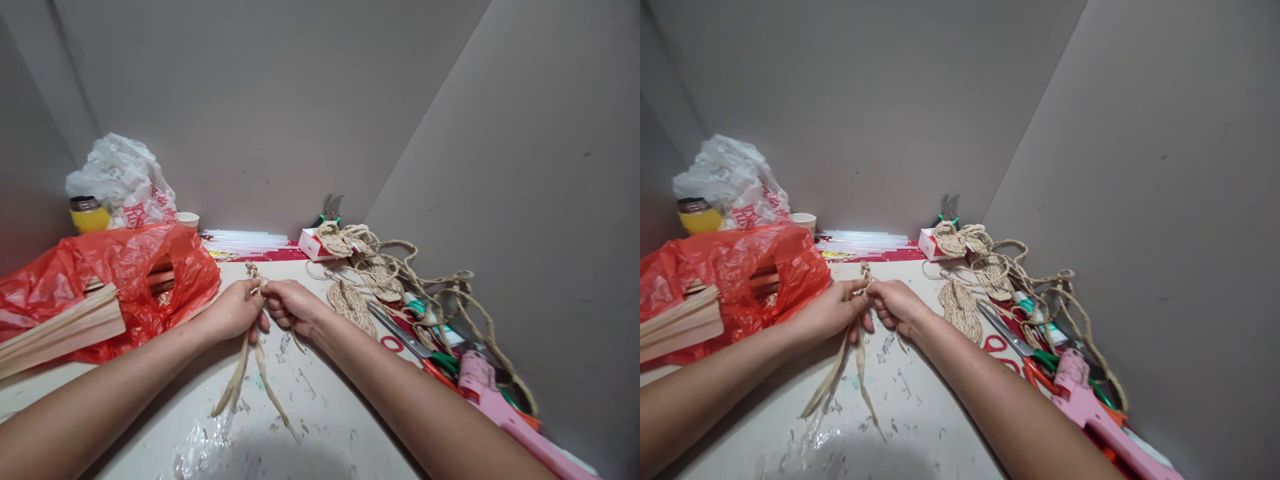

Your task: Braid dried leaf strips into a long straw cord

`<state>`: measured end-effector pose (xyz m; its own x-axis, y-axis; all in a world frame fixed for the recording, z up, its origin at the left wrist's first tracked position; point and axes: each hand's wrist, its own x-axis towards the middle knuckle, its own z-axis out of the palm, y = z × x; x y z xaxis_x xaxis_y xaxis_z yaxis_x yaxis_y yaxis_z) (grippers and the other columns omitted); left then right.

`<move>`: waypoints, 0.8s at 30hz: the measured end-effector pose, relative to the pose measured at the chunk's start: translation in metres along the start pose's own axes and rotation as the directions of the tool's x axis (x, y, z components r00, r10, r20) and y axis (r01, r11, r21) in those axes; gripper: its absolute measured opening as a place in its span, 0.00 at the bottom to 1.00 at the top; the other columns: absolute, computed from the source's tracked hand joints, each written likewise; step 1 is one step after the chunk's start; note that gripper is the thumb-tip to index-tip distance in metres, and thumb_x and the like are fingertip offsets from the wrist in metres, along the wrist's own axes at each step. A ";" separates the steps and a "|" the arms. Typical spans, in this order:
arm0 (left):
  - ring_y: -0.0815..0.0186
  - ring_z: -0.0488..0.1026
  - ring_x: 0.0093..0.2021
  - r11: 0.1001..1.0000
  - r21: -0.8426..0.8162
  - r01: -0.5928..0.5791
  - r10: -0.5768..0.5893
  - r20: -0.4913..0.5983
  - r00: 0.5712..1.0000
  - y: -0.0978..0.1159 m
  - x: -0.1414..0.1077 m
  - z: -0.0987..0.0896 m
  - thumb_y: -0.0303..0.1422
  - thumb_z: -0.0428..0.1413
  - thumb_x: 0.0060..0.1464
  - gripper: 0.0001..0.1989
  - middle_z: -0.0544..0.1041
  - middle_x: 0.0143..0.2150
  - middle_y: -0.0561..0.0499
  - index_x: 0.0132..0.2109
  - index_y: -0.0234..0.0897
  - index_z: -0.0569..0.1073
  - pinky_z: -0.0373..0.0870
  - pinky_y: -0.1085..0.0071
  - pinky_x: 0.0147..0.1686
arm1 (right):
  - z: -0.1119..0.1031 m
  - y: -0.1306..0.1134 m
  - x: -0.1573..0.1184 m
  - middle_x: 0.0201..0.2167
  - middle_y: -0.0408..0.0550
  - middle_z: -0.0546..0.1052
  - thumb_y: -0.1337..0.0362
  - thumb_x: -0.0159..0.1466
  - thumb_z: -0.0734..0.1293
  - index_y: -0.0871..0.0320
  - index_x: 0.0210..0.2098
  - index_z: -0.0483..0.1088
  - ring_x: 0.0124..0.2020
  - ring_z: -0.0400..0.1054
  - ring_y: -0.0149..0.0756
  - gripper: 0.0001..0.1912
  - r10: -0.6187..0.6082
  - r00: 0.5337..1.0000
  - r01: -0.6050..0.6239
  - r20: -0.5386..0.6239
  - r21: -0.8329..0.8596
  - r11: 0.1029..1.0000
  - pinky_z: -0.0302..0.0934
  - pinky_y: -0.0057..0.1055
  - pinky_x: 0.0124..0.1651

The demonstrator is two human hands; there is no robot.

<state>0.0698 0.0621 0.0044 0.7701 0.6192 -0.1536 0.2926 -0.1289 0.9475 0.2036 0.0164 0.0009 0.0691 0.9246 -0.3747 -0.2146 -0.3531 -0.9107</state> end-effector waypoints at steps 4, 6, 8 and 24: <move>0.71 0.67 0.15 0.999 -0.027 -0.028 0.028 0.002 1.000 -0.002 0.002 0.005 0.30 0.47 0.54 0.09 0.75 0.26 0.50 0.42 0.34 0.66 0.64 0.76 0.16 | -0.001 0.001 0.000 0.07 0.30 0.52 0.65 0.53 0.63 0.58 0.17 0.58 0.09 0.37 0.19 0.11 -0.001 1.000 0.001 0.031 0.018 1.000 0.31 0.20 0.11; 0.70 0.68 0.16 0.998 -0.065 0.016 -0.016 0.002 1.000 0.001 0.001 0.005 0.28 0.49 0.51 0.09 0.75 0.26 0.51 0.41 0.34 0.66 0.65 0.75 0.17 | -0.002 0.002 0.000 0.07 0.31 0.52 0.66 0.53 0.64 0.59 0.18 0.61 0.08 0.40 0.20 0.09 0.001 0.999 -0.002 0.048 0.023 1.000 0.31 0.20 0.11; 0.69 0.69 0.17 0.991 -0.094 0.098 -0.098 0.008 0.995 0.006 0.001 0.001 0.27 0.50 0.49 0.12 0.74 0.24 0.53 0.43 0.33 0.67 0.65 0.75 0.18 | -0.005 0.003 0.001 0.07 0.31 0.53 0.66 0.52 0.65 0.59 0.18 0.61 0.09 0.40 0.19 0.09 0.005 0.998 -0.007 0.064 0.039 0.999 0.31 0.19 0.12; 0.74 0.63 0.19 0.866 -0.476 0.152 -0.168 0.010 0.986 -0.004 0.011 -0.005 0.26 0.50 0.47 0.04 0.68 0.22 0.53 0.31 0.32 0.69 0.60 0.76 0.22 | -0.017 0.001 0.002 0.11 0.29 0.50 0.61 0.53 0.67 0.60 0.24 0.62 0.13 0.34 0.18 0.11 0.049 0.981 -0.056 0.185 0.035 0.998 0.30 0.19 0.14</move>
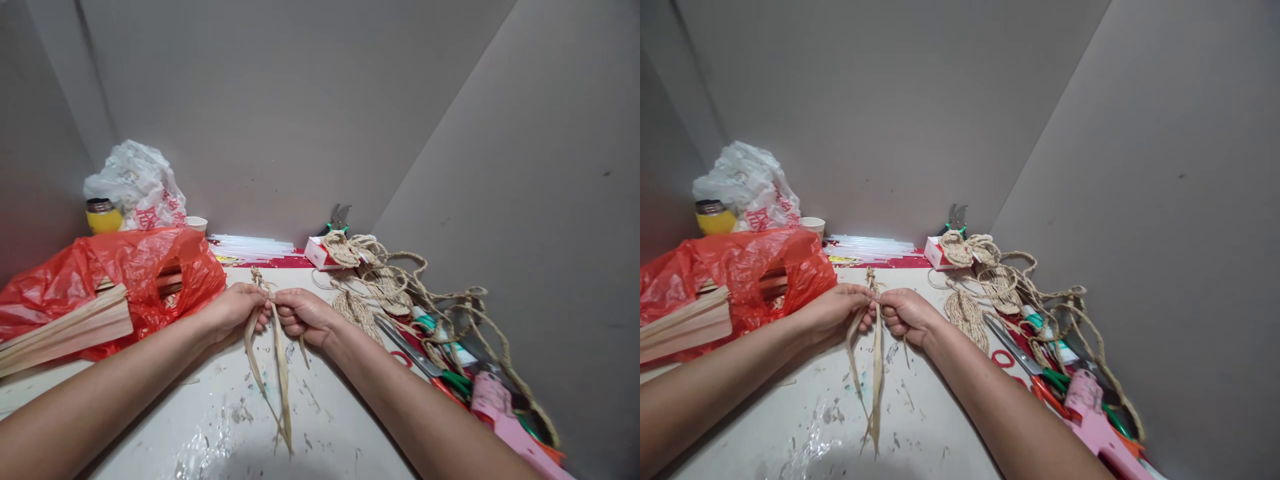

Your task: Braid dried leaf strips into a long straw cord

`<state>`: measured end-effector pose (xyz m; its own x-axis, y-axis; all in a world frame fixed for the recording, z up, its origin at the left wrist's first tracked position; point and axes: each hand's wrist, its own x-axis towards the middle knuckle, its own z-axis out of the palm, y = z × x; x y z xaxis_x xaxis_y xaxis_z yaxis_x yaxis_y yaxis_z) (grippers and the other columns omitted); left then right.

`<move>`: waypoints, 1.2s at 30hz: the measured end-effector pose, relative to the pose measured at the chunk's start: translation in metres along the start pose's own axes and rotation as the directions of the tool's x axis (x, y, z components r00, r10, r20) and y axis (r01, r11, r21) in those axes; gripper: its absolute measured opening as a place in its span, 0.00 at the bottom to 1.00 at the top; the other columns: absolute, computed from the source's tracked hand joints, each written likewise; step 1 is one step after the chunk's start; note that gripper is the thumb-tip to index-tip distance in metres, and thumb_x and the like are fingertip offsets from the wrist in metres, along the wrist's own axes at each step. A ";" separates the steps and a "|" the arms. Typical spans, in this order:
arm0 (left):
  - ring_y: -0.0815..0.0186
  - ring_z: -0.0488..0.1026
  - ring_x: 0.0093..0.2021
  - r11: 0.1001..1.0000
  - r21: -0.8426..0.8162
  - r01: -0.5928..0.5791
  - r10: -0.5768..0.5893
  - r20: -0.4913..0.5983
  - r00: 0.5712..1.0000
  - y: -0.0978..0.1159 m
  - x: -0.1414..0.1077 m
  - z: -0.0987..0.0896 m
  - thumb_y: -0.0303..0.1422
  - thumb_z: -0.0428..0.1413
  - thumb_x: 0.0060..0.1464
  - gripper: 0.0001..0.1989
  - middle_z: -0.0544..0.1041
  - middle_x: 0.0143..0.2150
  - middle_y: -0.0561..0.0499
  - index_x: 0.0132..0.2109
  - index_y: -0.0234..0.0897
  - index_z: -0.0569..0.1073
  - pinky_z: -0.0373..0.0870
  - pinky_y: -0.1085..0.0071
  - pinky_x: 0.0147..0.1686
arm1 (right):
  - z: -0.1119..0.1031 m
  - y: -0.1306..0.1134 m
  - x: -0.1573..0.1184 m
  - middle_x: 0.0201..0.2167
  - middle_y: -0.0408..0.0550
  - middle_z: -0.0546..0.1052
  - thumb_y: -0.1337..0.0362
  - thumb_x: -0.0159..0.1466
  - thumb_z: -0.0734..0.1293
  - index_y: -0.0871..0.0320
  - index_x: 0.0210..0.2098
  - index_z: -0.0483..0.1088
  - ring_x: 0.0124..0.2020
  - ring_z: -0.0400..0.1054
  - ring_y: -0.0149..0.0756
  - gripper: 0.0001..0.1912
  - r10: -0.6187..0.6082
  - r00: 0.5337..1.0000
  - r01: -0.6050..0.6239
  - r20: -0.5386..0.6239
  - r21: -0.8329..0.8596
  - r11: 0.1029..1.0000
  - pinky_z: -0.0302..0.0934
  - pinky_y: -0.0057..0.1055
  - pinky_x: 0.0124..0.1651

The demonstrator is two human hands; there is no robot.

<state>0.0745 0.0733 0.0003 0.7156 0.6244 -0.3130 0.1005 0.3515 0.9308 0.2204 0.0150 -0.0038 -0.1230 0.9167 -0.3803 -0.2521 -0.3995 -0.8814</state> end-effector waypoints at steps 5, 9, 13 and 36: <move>0.76 0.47 0.13 0.978 0.210 0.007 0.000 -0.033 0.999 0.004 -0.004 -0.001 0.28 0.48 0.51 0.06 0.55 0.14 0.61 0.28 0.35 0.67 0.41 0.77 0.15 | 0.000 -0.002 -0.002 0.11 0.28 0.49 0.58 0.52 0.69 0.59 0.24 0.62 0.13 0.35 0.19 0.13 -0.012 1.000 0.012 0.000 -0.137 0.990 0.31 0.20 0.15; 0.75 0.51 0.16 0.885 0.462 -0.047 0.115 -0.120 0.986 -0.001 0.000 -0.005 0.31 0.48 0.51 0.09 0.59 0.16 0.60 0.30 0.34 0.71 0.47 0.76 0.18 | 0.000 0.000 -0.002 0.11 0.29 0.50 0.54 0.54 0.67 0.59 0.24 0.64 0.12 0.36 0.20 0.14 -0.070 0.997 0.056 -0.035 -0.314 0.948 0.31 0.23 0.15; 0.72 0.58 0.22 0.787 0.606 -0.115 0.203 -0.080 0.976 -0.006 0.005 -0.010 0.30 0.47 0.49 0.09 0.64 0.21 0.57 0.30 0.33 0.72 0.52 0.76 0.23 | 0.000 0.005 0.000 0.12 0.32 0.53 0.55 0.56 0.65 0.60 0.23 0.65 0.13 0.41 0.22 0.14 -0.170 0.983 0.109 -0.073 -0.518 0.849 0.35 0.25 0.17; 0.74 0.49 0.11 0.921 0.380 0.081 -0.013 -0.178 0.984 -0.006 -0.007 -0.003 0.27 0.52 0.45 0.09 0.56 0.10 0.60 0.19 0.36 0.66 0.42 0.73 0.14 | 0.011 0.006 -0.016 0.26 0.52 0.76 0.56 0.61 0.55 0.56 0.25 0.68 0.30 0.68 0.44 0.16 -0.364 0.931 0.082 0.025 -0.987 0.141 0.55 0.33 0.33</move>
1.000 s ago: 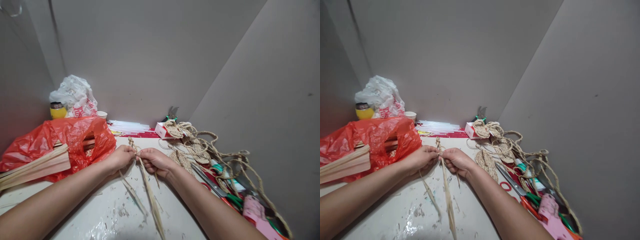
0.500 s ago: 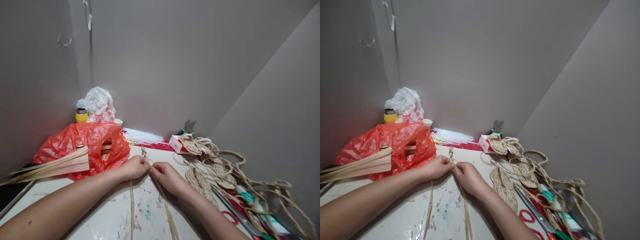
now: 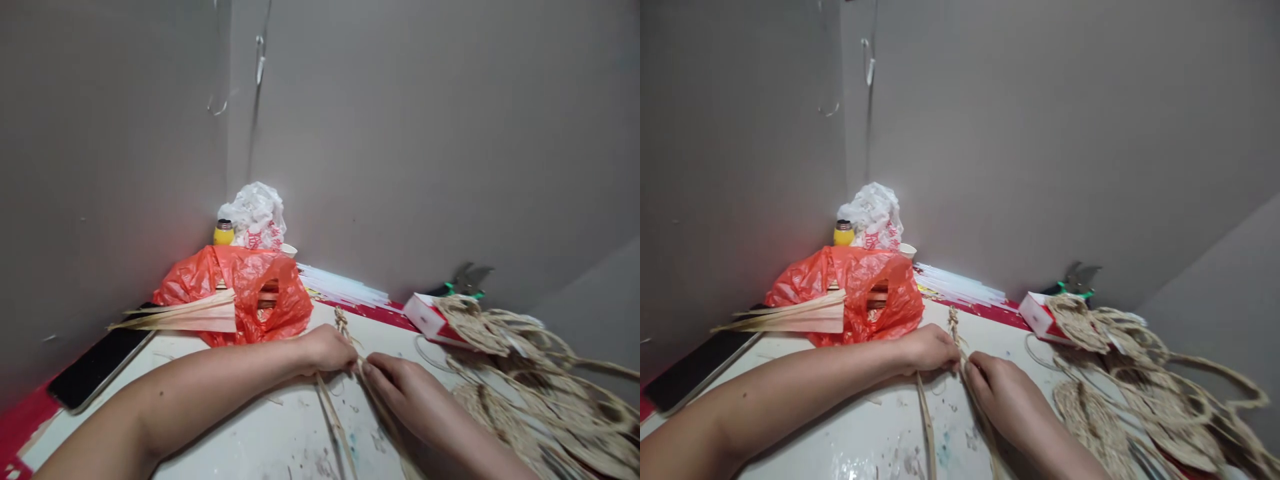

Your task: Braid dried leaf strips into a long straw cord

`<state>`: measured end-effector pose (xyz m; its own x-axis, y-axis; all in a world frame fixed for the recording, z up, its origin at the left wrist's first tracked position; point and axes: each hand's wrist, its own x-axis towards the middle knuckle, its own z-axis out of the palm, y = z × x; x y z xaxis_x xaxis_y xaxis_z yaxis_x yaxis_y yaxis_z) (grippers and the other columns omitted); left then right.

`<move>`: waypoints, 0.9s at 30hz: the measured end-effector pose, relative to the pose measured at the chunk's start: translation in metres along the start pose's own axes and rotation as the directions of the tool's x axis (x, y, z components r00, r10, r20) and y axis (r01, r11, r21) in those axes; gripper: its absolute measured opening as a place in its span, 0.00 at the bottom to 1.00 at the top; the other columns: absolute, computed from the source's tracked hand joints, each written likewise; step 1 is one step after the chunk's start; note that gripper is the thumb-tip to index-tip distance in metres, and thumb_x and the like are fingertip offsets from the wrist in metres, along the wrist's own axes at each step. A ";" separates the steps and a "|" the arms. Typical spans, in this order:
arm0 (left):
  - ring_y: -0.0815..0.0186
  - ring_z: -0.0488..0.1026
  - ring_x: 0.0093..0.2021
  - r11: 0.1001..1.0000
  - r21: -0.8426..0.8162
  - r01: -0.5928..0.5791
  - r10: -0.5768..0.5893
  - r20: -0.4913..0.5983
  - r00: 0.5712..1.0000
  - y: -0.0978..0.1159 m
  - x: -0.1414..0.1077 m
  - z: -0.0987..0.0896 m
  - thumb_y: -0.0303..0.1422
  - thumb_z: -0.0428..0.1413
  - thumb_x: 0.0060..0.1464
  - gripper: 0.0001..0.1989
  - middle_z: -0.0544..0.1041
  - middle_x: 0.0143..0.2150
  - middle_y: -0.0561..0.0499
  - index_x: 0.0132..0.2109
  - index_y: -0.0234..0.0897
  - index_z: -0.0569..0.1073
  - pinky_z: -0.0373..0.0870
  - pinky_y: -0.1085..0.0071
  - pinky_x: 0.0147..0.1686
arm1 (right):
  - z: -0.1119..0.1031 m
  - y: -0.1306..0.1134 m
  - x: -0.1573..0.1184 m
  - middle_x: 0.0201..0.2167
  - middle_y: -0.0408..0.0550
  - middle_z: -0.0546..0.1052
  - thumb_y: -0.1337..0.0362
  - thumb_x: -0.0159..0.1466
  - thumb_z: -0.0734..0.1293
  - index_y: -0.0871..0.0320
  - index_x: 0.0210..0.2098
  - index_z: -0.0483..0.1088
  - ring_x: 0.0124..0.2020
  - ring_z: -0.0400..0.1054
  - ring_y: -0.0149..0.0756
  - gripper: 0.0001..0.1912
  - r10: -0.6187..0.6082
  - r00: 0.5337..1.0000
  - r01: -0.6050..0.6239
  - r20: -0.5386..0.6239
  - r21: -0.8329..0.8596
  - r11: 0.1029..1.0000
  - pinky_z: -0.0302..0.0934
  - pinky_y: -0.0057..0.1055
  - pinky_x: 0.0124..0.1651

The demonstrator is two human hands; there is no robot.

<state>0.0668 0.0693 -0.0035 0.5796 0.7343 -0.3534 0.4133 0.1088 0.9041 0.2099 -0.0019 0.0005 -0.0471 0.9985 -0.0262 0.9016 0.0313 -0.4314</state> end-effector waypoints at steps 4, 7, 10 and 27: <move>0.75 0.46 0.10 0.999 -0.025 -0.047 0.047 0.014 0.999 -0.001 -0.001 0.000 0.29 0.50 0.46 0.10 0.54 0.10 0.60 0.20 0.36 0.66 0.39 0.73 0.14 | -0.006 -0.007 -0.001 0.20 0.46 0.70 0.58 0.59 0.56 0.57 0.20 0.62 0.25 0.63 0.37 0.15 0.013 1.000 -0.007 -0.025 0.195 0.981 0.54 0.30 0.29; 0.76 0.45 0.10 0.996 -0.056 -0.069 0.072 0.059 0.996 -0.001 0.001 -0.001 0.29 0.50 0.47 0.10 0.55 0.11 0.60 0.20 0.35 0.67 0.39 0.73 0.13 | 0.002 -0.010 -0.001 0.13 0.39 0.62 0.57 0.60 0.55 0.57 0.22 0.63 0.16 0.56 0.30 0.15 0.072 0.995 -0.095 0.071 0.422 0.902 0.50 0.26 0.21; 0.76 0.45 0.10 0.995 -0.076 -0.059 0.066 0.085 0.994 -0.002 0.003 -0.002 0.29 0.50 0.46 0.10 0.55 0.11 0.60 0.19 0.36 0.64 0.39 0.73 0.13 | 0.016 -0.011 -0.002 0.09 0.36 0.60 0.57 0.62 0.55 0.57 0.24 0.63 0.09 0.51 0.26 0.15 0.164 0.969 -0.236 0.183 0.508 0.828 0.44 0.24 0.14; 0.78 0.44 0.13 0.950 -0.312 -0.029 0.123 0.285 0.950 0.004 -0.002 -0.010 0.33 0.55 0.44 0.11 0.51 0.14 0.63 0.22 0.37 0.60 0.37 0.76 0.14 | -0.007 0.001 0.000 0.19 0.43 0.68 0.51 0.59 0.63 0.59 0.24 0.65 0.21 0.62 0.31 0.17 0.230 0.968 -0.113 -0.103 0.639 0.761 0.54 0.26 0.23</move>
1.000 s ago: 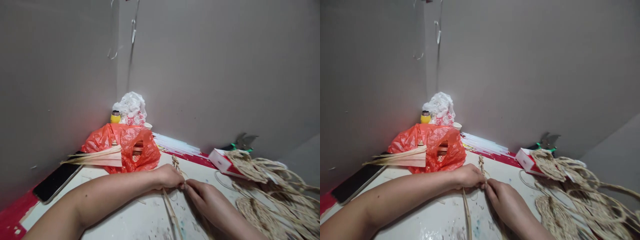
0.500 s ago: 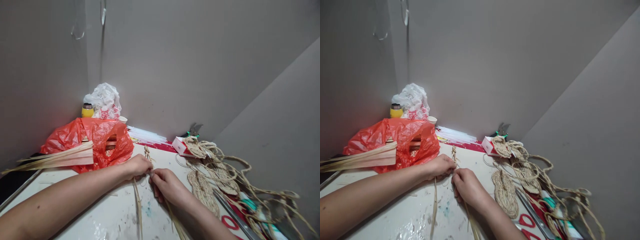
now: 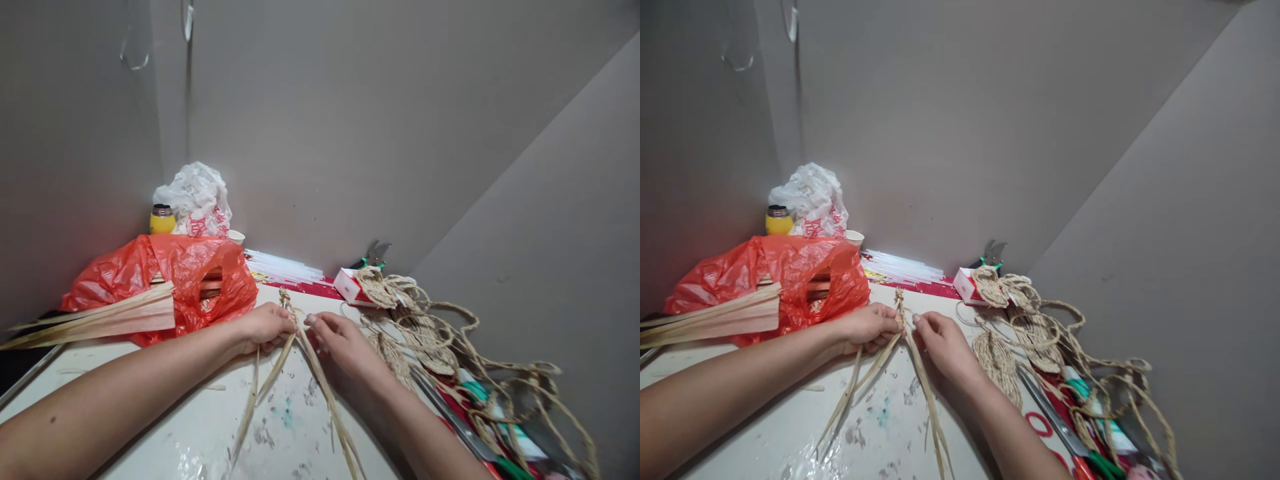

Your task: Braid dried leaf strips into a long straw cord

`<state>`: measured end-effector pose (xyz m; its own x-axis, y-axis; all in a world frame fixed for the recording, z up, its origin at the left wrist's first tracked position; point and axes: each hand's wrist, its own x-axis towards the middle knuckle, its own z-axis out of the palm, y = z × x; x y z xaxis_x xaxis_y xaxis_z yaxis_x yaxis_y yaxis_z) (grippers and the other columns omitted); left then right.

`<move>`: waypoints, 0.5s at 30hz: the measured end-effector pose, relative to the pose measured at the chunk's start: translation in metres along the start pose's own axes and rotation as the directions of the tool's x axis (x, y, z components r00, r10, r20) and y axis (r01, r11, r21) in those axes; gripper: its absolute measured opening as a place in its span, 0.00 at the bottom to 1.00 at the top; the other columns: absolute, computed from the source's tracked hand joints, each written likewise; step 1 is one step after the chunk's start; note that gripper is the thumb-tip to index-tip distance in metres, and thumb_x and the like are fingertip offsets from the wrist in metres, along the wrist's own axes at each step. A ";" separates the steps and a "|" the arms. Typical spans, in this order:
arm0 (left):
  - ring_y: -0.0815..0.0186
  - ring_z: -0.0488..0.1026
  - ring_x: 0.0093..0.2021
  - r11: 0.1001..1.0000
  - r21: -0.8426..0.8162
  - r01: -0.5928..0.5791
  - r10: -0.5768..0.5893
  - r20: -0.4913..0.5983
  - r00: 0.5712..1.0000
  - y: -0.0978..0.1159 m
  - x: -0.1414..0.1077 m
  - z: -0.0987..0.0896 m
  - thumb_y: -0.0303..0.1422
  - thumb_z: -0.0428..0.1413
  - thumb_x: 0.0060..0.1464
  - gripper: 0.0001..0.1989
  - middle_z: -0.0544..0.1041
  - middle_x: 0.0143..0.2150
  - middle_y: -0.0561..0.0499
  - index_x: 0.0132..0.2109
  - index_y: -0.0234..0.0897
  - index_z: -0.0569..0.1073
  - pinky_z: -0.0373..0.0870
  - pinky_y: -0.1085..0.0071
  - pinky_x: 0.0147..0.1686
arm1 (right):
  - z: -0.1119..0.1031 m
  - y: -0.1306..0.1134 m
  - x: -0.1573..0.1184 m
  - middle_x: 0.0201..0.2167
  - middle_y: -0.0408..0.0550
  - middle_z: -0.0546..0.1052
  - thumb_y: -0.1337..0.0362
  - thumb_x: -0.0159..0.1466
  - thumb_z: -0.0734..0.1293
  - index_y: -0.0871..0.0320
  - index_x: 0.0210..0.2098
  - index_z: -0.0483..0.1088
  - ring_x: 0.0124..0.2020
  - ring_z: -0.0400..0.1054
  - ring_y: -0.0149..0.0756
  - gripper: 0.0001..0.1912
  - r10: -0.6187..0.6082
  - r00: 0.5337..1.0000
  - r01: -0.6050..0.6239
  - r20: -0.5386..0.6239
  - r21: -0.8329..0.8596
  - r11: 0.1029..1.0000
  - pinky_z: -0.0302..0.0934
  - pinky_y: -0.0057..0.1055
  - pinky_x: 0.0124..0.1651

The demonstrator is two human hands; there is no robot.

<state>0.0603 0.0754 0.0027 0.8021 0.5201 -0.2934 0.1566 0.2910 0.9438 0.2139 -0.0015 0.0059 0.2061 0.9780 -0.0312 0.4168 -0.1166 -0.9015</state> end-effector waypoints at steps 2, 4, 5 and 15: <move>0.78 0.43 0.13 1.000 0.001 -0.012 0.012 0.016 1.000 -0.001 0.001 -0.001 0.34 0.55 0.44 0.10 0.51 0.14 0.63 0.23 0.37 0.61 0.37 0.76 0.15 | 0.004 0.004 0.002 0.22 0.44 0.70 0.50 0.58 0.63 0.59 0.27 0.65 0.19 0.62 0.29 0.17 0.097 0.984 -0.123 0.150 0.174 0.977 0.54 0.25 0.21; 0.78 0.43 0.13 1.000 0.020 -0.018 0.017 0.011 1.000 -0.003 0.003 -0.003 0.34 0.55 0.43 0.09 0.52 0.15 0.63 0.24 0.37 0.62 0.37 0.75 0.15 | 0.007 0.005 0.003 0.20 0.41 0.68 0.50 0.59 0.63 0.59 0.27 0.64 0.14 0.56 0.24 0.17 0.175 0.942 -0.254 0.285 0.265 0.930 0.48 0.22 0.16; 0.78 0.44 0.13 0.999 0.035 -0.022 0.022 0.007 1.000 -0.004 0.004 -0.003 0.34 0.55 0.43 0.09 0.53 0.15 0.63 0.24 0.37 0.62 0.37 0.75 0.15 | 0.007 0.004 0.004 0.17 0.38 0.65 0.50 0.59 0.62 0.58 0.26 0.62 0.12 0.51 0.22 0.17 0.207 0.921 -0.303 0.331 0.273 0.913 0.44 0.21 0.14; 0.75 0.55 0.20 0.885 0.455 -0.101 0.170 -0.114 0.979 -0.008 0.006 -0.005 0.33 0.54 0.45 0.07 0.63 0.18 0.59 0.25 0.34 0.69 0.51 0.78 0.21 | 0.008 0.005 0.011 0.09 0.31 0.51 0.61 0.54 0.63 0.57 0.17 0.58 0.10 0.37 0.19 0.13 0.303 0.883 -0.394 0.358 0.216 0.893 0.29 0.21 0.13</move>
<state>0.0610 0.0796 -0.0073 0.7460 0.6502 -0.1436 0.3197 -0.1605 0.9338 0.2111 0.0097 -0.0019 -0.0086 0.8901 -0.4558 0.1002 -0.4527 -0.8860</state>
